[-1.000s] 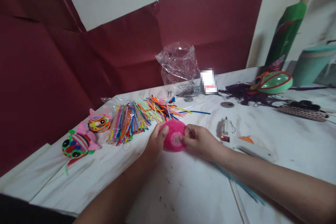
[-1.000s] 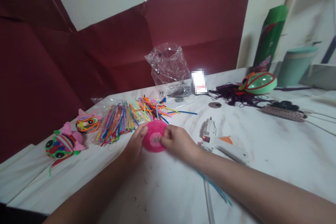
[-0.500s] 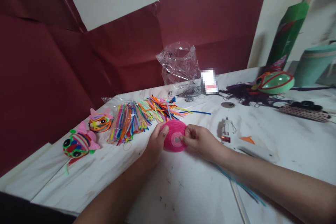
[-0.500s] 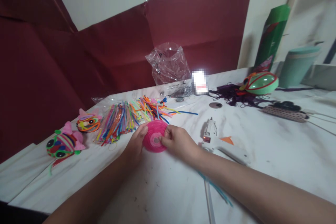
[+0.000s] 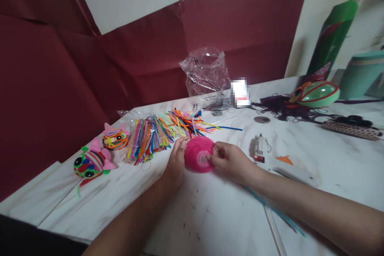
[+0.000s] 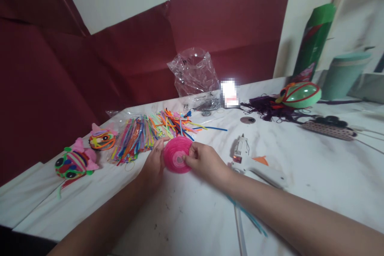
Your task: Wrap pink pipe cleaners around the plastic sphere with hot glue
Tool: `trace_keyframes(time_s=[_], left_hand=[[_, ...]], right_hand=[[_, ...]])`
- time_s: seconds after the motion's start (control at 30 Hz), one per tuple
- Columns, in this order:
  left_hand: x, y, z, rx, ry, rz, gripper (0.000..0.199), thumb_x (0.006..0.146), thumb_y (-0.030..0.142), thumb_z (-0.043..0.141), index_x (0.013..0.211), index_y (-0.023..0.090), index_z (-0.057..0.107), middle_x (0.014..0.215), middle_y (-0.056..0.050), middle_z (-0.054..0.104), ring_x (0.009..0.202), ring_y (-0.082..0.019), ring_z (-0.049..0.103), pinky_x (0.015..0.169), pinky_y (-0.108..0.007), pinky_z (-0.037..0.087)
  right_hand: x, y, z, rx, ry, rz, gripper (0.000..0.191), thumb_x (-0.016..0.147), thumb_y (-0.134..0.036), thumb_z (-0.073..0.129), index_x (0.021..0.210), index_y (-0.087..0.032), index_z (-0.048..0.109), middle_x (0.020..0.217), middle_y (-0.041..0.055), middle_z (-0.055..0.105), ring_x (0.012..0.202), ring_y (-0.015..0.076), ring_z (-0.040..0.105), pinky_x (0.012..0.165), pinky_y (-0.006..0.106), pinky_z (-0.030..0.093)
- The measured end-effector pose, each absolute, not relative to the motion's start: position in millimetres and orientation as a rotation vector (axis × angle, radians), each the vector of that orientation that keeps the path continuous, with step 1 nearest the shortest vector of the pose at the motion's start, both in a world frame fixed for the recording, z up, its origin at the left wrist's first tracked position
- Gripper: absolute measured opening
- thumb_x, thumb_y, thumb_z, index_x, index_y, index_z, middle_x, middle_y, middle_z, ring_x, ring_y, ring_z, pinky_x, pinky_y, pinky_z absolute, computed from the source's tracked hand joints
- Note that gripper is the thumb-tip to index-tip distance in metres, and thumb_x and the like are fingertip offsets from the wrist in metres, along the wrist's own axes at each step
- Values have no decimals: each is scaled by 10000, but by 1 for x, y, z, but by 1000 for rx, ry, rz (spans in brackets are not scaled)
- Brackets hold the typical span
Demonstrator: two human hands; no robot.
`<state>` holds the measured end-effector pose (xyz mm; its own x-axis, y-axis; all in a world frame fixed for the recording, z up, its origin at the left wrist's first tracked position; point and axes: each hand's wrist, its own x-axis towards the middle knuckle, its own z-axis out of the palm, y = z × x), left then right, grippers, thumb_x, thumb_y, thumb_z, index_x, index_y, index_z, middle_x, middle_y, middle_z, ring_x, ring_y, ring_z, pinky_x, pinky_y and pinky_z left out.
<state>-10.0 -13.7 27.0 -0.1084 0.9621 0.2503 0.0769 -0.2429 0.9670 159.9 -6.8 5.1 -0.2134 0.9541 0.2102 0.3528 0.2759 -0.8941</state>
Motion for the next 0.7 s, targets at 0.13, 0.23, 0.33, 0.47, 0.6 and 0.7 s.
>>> trace_keyframes(time_s=[0.13, 0.23, 0.33, 0.47, 0.6, 0.7], left_hand=[[-8, -4, 14, 1206, 1136, 1470, 226, 798, 442, 523, 756, 222, 487, 736, 7, 547, 691, -155, 529, 675, -279, 448], [-7, 2, 6, 1130, 1085, 1457, 276, 760, 443, 566, 721, 220, 409, 642, 54, 464, 567, -107, 448, 581, -240, 406], [-7, 3, 6, 1049, 1049, 1431, 273, 708, 401, 603, 712, 210, 408, 601, 69, 460, 529, -87, 424, 539, -215, 378], [-9, 4, 9, 1009, 1093, 1454, 209, 658, 304, 578, 626, 198, 400, 539, 78, 433, 479, -68, 386, 493, -199, 336], [-12, 7, 11, 996, 1128, 1497, 152, 615, 217, 534, 568, 195, 391, 511, 83, 393, 451, -58, 355, 472, -195, 299], [-14, 10, 12, 981, 1141, 1518, 106, 595, 200, 512, 563, 195, 411, 505, 79, 409, 446, -63, 359, 470, -197, 298]], right_hand=[[160, -6, 5, -1191, -1738, 905, 186, 682, -324, 547, 591, -221, 421, 530, -44, 466, 526, 114, 393, 501, 243, 301], [160, -6, 4, -1191, -1737, 907, 189, 684, -331, 547, 595, -222, 421, 534, -43, 465, 530, 116, 393, 502, 247, 301], [160, -6, 4, -1191, -1738, 915, 196, 687, -337, 547, 595, -223, 416, 534, -44, 459, 528, 116, 389, 502, 249, 297], [159, -7, 4, -1197, -1736, 923, 213, 683, -345, 548, 589, -227, 399, 525, -54, 440, 510, 110, 384, 496, 246, 287], [157, -11, 3, -1214, -1749, 952, 217, 686, -353, 541, 593, -228, 389, 517, -59, 420, 495, 103, 375, 483, 241, 267], [156, -15, 2, -1227, -1768, 944, 216, 691, -354, 533, 594, -229, 387, 510, -58, 416, 493, 103, 367, 472, 237, 257]])
